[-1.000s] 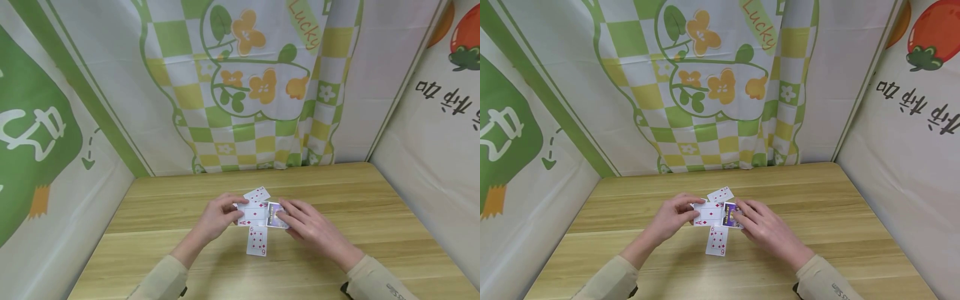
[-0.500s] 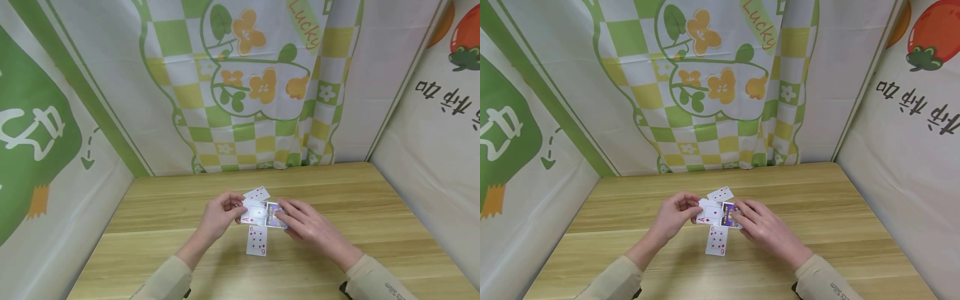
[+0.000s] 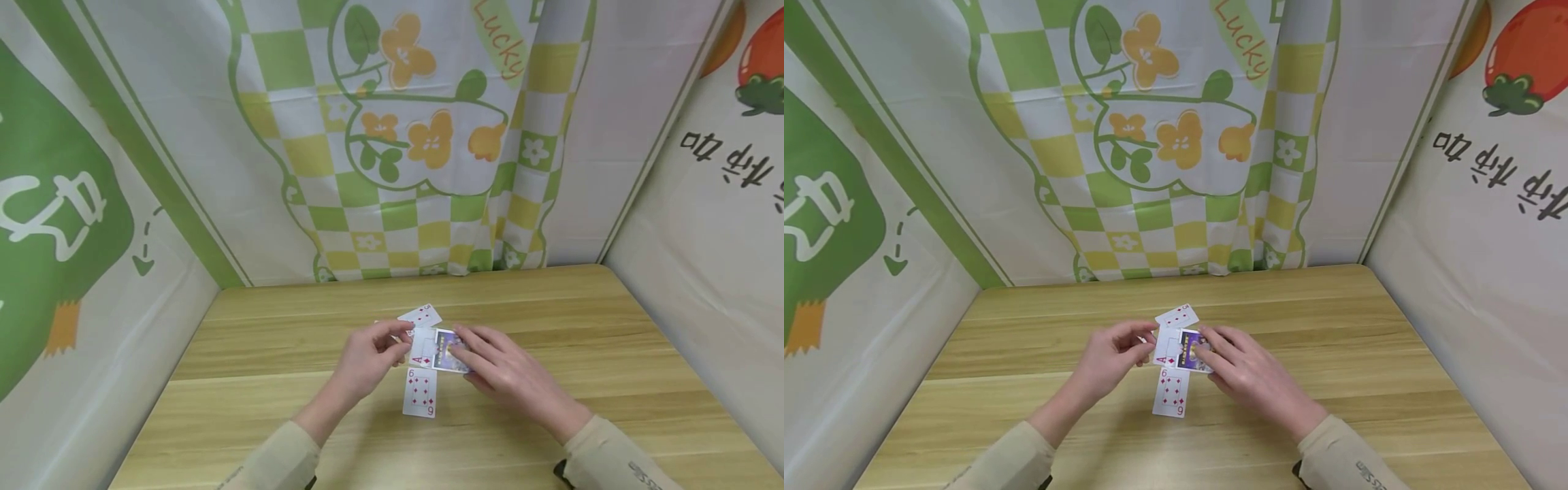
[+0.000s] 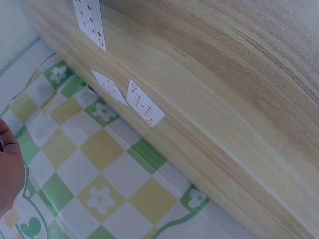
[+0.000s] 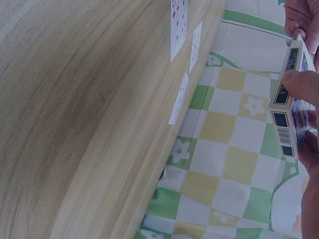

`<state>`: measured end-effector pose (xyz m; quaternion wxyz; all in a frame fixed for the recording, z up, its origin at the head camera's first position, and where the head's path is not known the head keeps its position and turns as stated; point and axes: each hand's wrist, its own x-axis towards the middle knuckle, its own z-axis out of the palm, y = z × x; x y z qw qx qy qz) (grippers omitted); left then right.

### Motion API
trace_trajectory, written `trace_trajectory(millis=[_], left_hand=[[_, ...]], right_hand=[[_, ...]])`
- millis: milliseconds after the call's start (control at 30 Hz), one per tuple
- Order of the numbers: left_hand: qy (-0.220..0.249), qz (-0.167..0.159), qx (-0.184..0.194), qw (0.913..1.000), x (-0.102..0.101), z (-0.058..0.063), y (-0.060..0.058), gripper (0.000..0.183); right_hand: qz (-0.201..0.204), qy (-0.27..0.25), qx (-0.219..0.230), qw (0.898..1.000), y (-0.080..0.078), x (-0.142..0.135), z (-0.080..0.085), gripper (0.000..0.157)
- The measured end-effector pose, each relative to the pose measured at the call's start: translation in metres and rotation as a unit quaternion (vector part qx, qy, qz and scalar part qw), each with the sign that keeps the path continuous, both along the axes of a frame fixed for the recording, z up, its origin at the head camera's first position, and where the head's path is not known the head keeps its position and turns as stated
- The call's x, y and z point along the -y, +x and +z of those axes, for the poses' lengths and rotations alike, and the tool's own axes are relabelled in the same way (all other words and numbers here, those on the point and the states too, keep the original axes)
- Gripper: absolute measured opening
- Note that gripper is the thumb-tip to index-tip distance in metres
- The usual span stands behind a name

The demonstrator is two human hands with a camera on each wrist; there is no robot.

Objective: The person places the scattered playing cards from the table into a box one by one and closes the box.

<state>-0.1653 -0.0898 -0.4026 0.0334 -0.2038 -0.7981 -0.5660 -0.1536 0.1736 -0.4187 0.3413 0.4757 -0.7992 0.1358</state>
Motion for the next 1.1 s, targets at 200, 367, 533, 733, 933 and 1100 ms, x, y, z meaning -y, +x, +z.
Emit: trace_trajectory(millis=[200, 367, 533, 733, 933, 1100], left_hand=[[-0.030, -0.001, -0.047, 0.9985, -0.001, -0.002, 0.003, 0.017], [-0.037, -0.020, -0.057, 0.9975, 0.000, -0.001, 0.006, 0.016], [-0.040, -0.046, -0.033, 0.9976, -0.002, 0.003, 0.012, 0.020], [-0.040, -0.072, -0.055, 0.9951, -0.004, 0.013, 0.020, 0.021], [-0.068, -0.074, -0.132, 0.9861, -0.001, -0.003, 0.014, 0.021], [-0.083, -0.071, -0.194, 0.9749, 0.002, -0.010, 0.013, 0.023]], right_hand=[[0.001, 0.000, -0.003, 1.000, -0.001, 0.000, 0.000, 0.044], [0.000, 0.000, -0.002, 1.000, -0.001, 0.001, 0.001, 0.045], [-0.004, 0.000, 0.003, 1.000, 0.000, 0.001, 0.001, 0.051], [-0.002, -0.003, -0.001, 1.000, -0.001, 0.002, 0.001, 0.052], [0.002, -0.011, -0.004, 1.000, -0.002, 0.001, 0.000, 0.052], [-0.001, -0.015, -0.006, 1.000, -0.002, 0.000, -0.001, 0.051]])
